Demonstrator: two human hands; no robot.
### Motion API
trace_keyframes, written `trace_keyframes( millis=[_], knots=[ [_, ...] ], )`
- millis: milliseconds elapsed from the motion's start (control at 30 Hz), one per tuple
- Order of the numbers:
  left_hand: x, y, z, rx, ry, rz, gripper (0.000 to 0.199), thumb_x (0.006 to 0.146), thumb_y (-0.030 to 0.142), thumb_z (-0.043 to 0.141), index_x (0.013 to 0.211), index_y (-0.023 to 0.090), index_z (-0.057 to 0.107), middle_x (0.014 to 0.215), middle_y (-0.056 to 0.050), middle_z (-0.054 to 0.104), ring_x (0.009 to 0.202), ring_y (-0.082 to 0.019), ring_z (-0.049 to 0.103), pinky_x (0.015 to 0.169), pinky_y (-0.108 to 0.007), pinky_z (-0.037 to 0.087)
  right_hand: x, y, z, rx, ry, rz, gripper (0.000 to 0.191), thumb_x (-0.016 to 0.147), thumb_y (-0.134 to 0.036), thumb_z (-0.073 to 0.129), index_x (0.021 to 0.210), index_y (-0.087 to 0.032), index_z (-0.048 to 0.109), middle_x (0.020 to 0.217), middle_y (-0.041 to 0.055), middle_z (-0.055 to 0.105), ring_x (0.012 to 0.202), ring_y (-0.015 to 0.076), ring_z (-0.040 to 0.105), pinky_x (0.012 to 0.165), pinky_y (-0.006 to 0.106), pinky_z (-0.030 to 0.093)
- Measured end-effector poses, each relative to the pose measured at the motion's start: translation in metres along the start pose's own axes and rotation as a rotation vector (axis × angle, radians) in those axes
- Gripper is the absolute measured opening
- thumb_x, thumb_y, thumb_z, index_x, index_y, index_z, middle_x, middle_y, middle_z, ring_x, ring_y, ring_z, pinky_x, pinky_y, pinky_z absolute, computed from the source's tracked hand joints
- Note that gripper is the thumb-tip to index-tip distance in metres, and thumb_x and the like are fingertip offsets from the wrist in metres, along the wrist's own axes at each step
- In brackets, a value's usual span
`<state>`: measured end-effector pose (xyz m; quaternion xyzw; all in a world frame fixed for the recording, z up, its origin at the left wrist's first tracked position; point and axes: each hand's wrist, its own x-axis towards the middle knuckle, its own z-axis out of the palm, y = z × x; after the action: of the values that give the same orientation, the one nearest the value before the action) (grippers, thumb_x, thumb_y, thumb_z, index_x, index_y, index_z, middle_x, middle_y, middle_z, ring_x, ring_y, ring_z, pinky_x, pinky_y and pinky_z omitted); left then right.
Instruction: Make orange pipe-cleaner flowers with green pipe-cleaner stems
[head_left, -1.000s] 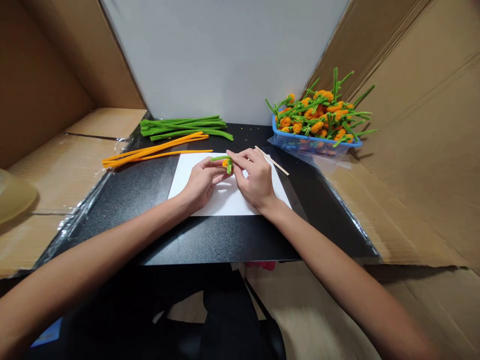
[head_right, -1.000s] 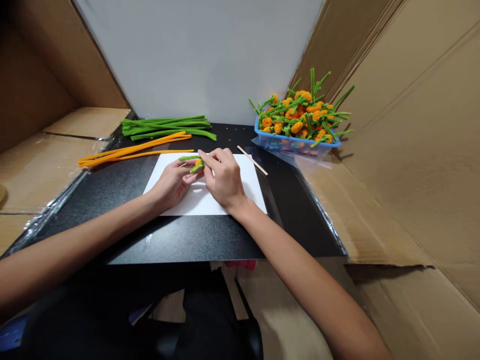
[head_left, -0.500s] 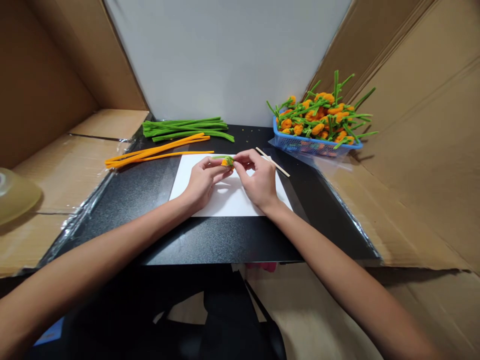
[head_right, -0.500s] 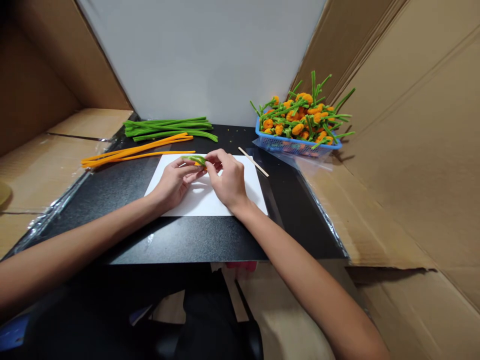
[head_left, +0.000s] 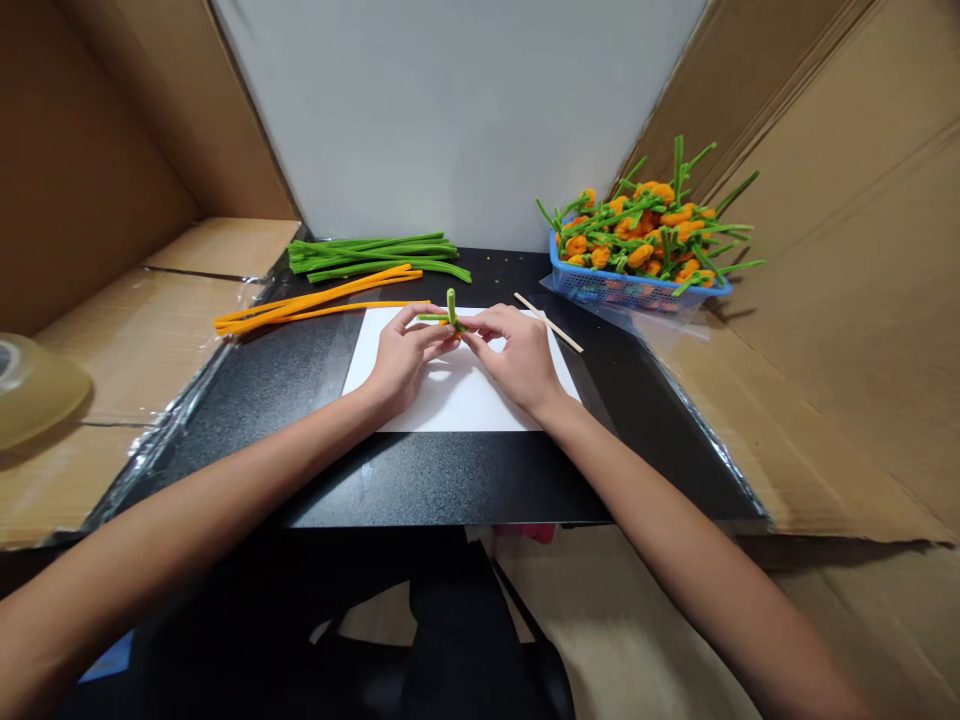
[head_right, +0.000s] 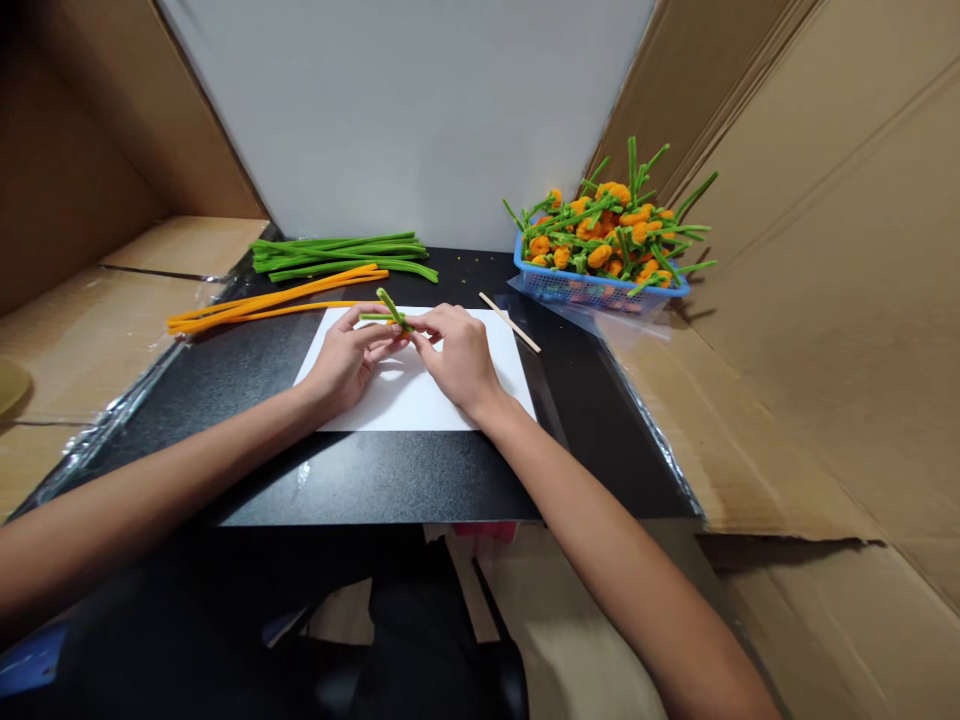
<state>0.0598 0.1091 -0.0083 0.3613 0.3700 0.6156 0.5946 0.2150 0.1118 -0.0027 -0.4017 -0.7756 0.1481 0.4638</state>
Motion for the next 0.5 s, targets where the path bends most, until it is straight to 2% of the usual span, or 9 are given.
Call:
trace_keyframes(
  millis=[100, 233, 500],
  knots=[
    [0.0017, 0.0017, -0.0017, 0.024, -0.025, 0.002, 0.018, 0.062, 0.01, 0.076, 0.077, 0.016, 0.068, 0.076, -0.001, 0.071, 0.069, -0.013, 0.066, 0.076, -0.029, 0.056, 0.0006, 0.0038, -0.0032, -0.099, 0.0, -0.087, 0.02, 0.088, -0.013, 0.066, 0.098, -0.025, 0.079, 0.089, 0.0039, 0.073, 0.082, 0.0192, 0.061, 0.076, 0.035, 0.048],
    [0.0039, 0.001, -0.005, 0.051, -0.07, 0.001, 0.021, 0.064, 0.013, 0.077, 0.083, 0.018, 0.072, 0.079, -0.001, 0.072, 0.066, -0.011, 0.064, 0.071, -0.028, 0.055, 0.001, 0.0077, -0.0033, -0.159, 0.019, -0.177, 0.016, 0.089, -0.014, 0.067, 0.096, -0.023, 0.078, 0.084, 0.0041, 0.07, 0.082, 0.0202, 0.059, 0.075, 0.036, 0.047],
    [0.0077, -0.0019, -0.0086, 0.035, -0.121, -0.031, 0.018, 0.062, 0.016, 0.083, 0.077, 0.015, 0.072, 0.078, -0.003, 0.072, 0.068, -0.013, 0.066, 0.077, -0.031, 0.056, 0.0016, 0.0082, -0.0052, -0.246, 0.016, -0.237, 0.015, 0.095, -0.017, 0.06, 0.091, -0.02, 0.074, 0.087, 0.0063, 0.069, 0.085, 0.0217, 0.056, 0.078, 0.039, 0.045]
  ],
)
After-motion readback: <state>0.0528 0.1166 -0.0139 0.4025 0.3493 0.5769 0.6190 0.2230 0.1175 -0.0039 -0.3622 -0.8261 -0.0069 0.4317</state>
